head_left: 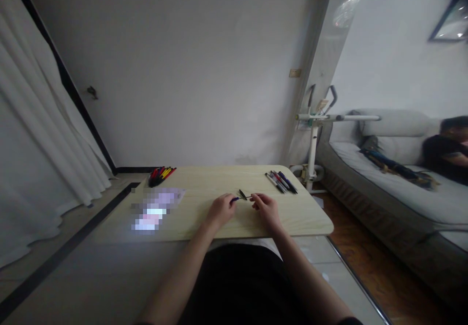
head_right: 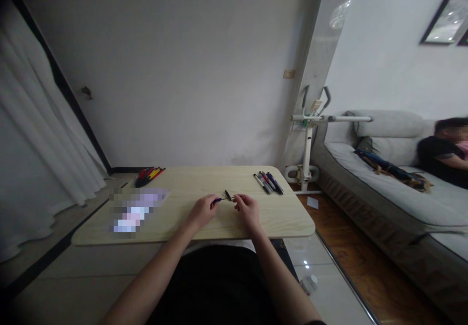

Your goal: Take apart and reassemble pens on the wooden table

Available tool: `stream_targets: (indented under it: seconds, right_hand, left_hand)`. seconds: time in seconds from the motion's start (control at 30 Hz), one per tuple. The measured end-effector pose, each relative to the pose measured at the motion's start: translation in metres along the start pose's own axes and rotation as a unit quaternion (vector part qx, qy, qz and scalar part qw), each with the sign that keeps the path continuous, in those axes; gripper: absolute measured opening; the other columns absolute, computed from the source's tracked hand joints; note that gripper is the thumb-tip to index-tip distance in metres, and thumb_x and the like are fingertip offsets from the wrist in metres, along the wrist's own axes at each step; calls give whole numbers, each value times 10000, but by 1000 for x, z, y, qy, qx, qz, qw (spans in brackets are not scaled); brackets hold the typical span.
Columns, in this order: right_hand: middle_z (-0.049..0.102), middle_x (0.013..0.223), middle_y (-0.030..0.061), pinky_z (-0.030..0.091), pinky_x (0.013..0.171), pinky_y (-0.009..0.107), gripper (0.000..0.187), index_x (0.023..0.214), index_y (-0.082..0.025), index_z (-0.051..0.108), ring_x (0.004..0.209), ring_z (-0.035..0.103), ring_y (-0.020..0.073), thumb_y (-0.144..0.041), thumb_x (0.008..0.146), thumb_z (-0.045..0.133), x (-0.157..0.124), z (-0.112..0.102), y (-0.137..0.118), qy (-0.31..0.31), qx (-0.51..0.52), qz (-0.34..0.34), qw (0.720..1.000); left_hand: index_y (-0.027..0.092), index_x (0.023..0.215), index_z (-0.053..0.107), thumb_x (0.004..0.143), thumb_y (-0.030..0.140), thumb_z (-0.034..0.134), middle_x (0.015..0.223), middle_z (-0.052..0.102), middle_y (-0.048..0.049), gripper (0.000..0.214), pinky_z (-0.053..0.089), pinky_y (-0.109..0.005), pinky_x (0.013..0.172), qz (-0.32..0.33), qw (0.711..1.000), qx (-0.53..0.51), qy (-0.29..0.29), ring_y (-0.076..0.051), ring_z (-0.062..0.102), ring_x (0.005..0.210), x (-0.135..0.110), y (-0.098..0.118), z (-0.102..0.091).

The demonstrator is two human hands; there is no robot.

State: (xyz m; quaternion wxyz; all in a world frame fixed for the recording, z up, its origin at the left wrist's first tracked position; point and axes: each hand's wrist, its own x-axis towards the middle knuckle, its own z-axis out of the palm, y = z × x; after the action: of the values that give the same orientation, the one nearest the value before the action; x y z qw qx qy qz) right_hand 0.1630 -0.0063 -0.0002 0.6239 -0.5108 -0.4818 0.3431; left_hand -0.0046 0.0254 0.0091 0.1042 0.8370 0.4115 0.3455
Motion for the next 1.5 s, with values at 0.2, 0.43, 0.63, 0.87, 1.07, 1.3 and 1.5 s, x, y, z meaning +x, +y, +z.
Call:
stream_targets:
  seconds: [0.2, 0.43, 0.63, 0.87, 1.07, 1.3, 1.5]
  right_hand:
    - [637, 648, 58, 388, 476, 229, 357, 726, -136, 655, 505, 508, 123, -470, 692, 535, 0, 2, 2, -13, -37, -14, 999]
    - [631, 620, 51, 391, 476, 225, 335, 708, -133, 654, 504, 515, 124, -443, 703, 527, 1, 3, 2, -25, -76, -25, 996]
    - [645, 651, 56, 393, 490, 219, 335, 729, -128, 657, 508, 519, 117, -427, 723, 506, 1, 3, 2, -44, -107, -38, 993]
    - [655, 673, 65, 406, 501, 227, 332, 772, -127, 667, 531, 538, 130, -419, 711, 521, 2, 4, 7, -72, -106, -27, 991]
    - [657, 681, 68, 406, 511, 227, 326, 766, -126, 669, 561, 545, 137, -410, 718, 517, 3, 4, 7, -90, -112, -29, 989]
    - [654, 680, 57, 404, 520, 220, 309, 758, -131, 668, 560, 536, 130, -399, 724, 519, 5, 8, 3, -107, -118, -31, 987]
    - [650, 669, 60, 404, 501, 217, 319, 776, -123, 664, 543, 535, 130, -406, 718, 527, 4, 15, 2, -109, -110, -17, 988]
  left_hand:
    - [183, 861, 600, 761, 145, 465, 844, 619, -46, 172, 413, -253, 720, 19, 1000, -5, 4, -152, 551, 783, 0, 1, -1]
    - [181, 826, 604, 762, 147, 464, 803, 613, -45, 158, 410, -250, 690, 21, 1000, 1, -6, -149, 547, 749, -1, 3, -2]
    - [178, 833, 608, 748, 127, 479, 796, 619, -39, 163, 409, -242, 683, 38, 999, 5, -7, -140, 548, 737, 0, 3, -3]
    - [181, 807, 597, 760, 154, 476, 788, 616, -37, 132, 406, -245, 665, 42, 999, 16, -6, -143, 554, 727, -1, 1, -1]
    - [181, 798, 593, 757, 148, 473, 786, 611, -35, 131, 401, -240, 672, 40, 999, 16, -5, -139, 550, 728, -1, 0, 1]
    - [180, 831, 592, 759, 143, 469, 804, 613, -38, 147, 400, -239, 675, 34, 999, 19, -5, -139, 551, 741, -1, 0, 0]
    - [180, 817, 594, 742, 125, 483, 798, 614, -34, 146, 400, -233, 669, 31, 999, 24, -2, -137, 549, 733, -1, -1, 0]
